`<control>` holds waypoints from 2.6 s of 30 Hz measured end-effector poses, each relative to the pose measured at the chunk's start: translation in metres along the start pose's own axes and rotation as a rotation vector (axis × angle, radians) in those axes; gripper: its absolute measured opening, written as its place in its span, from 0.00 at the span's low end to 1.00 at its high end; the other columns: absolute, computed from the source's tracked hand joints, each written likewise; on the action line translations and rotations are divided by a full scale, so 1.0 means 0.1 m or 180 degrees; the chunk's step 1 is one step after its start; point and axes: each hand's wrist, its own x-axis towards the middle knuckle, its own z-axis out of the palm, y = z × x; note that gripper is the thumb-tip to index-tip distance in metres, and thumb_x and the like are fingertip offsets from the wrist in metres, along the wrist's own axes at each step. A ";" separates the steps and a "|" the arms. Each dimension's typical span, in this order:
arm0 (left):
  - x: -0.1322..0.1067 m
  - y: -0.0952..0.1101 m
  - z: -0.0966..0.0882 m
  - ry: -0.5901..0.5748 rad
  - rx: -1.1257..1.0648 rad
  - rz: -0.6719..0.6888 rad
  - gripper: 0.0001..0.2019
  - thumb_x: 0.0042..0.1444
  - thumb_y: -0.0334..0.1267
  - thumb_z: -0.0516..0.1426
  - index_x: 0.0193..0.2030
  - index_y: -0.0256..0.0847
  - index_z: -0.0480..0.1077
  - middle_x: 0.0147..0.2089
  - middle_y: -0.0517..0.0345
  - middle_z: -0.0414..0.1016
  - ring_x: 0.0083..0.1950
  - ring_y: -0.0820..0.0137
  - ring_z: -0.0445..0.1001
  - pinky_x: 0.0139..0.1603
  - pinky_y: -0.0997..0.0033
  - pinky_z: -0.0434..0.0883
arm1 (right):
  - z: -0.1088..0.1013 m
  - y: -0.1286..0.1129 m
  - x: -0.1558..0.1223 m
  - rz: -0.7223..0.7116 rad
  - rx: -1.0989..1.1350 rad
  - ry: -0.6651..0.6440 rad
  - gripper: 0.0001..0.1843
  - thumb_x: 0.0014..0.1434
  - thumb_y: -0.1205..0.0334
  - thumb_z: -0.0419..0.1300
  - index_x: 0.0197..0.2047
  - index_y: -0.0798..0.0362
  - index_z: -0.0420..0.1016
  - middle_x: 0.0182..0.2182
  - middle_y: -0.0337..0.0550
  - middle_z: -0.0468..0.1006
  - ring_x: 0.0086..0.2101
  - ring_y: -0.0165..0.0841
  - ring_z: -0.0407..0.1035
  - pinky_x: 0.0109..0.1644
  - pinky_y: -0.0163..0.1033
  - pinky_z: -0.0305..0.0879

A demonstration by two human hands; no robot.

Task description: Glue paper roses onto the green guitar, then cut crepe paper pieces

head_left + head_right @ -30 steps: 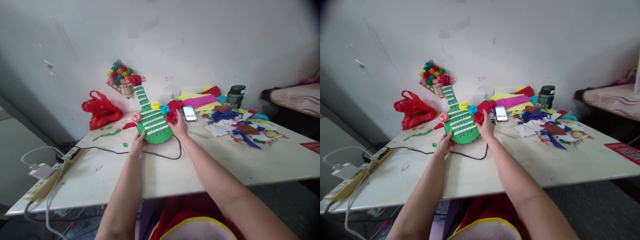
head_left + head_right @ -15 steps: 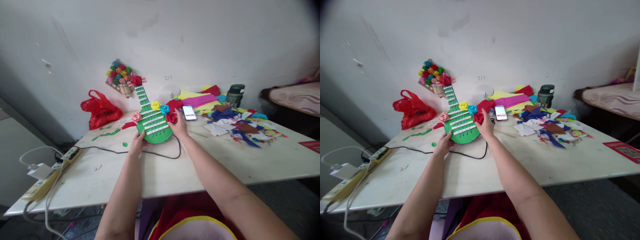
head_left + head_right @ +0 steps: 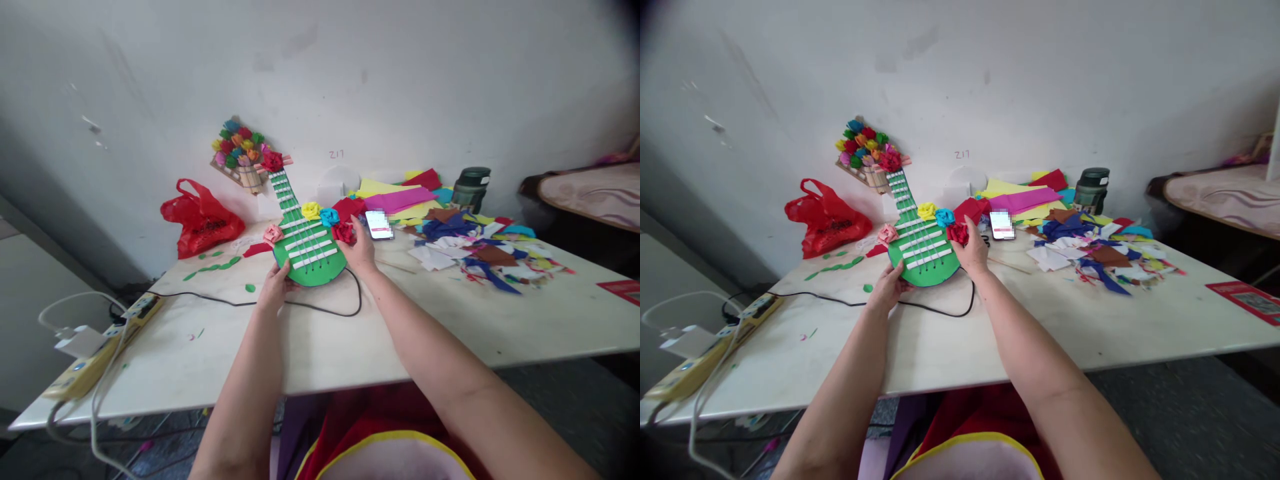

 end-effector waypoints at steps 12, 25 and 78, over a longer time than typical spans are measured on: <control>0.01 0.00 0.00 0.0048 -0.0132 0.0017 0.20 0.49 0.46 0.59 0.46 0.38 0.64 0.23 0.61 0.71 0.17 0.72 0.70 0.17 0.75 0.68 | 0.00 0.10 0.04 0.0113 0.0633 -0.0463 0.53 0.42 0.62 0.66 0.66 0.52 0.42 0.58 0.55 0.60 0.55 0.44 0.60 0.55 0.51 0.60; 0.00 0.00 -0.02 -0.0045 -0.0158 -0.0026 0.18 0.51 0.44 0.57 0.46 0.38 0.63 0.23 0.60 0.72 0.17 0.71 0.70 0.16 0.73 0.69 | -0.16 0.00 0.10 0.0270 0.1486 -0.1194 0.59 0.42 0.61 0.66 0.67 0.48 0.32 0.59 0.51 0.60 0.56 0.40 0.59 0.60 0.50 0.53; -0.02 0.04 0.01 -0.0165 -0.0178 -0.0274 0.18 0.52 0.43 0.57 0.48 0.37 0.62 0.23 0.57 0.74 0.19 0.67 0.73 0.15 0.73 0.69 | -0.18 -0.01 0.09 0.0033 0.0218 -0.0423 0.37 0.50 0.51 0.61 0.62 0.46 0.57 0.47 0.42 0.75 0.47 0.42 0.69 0.52 0.46 0.64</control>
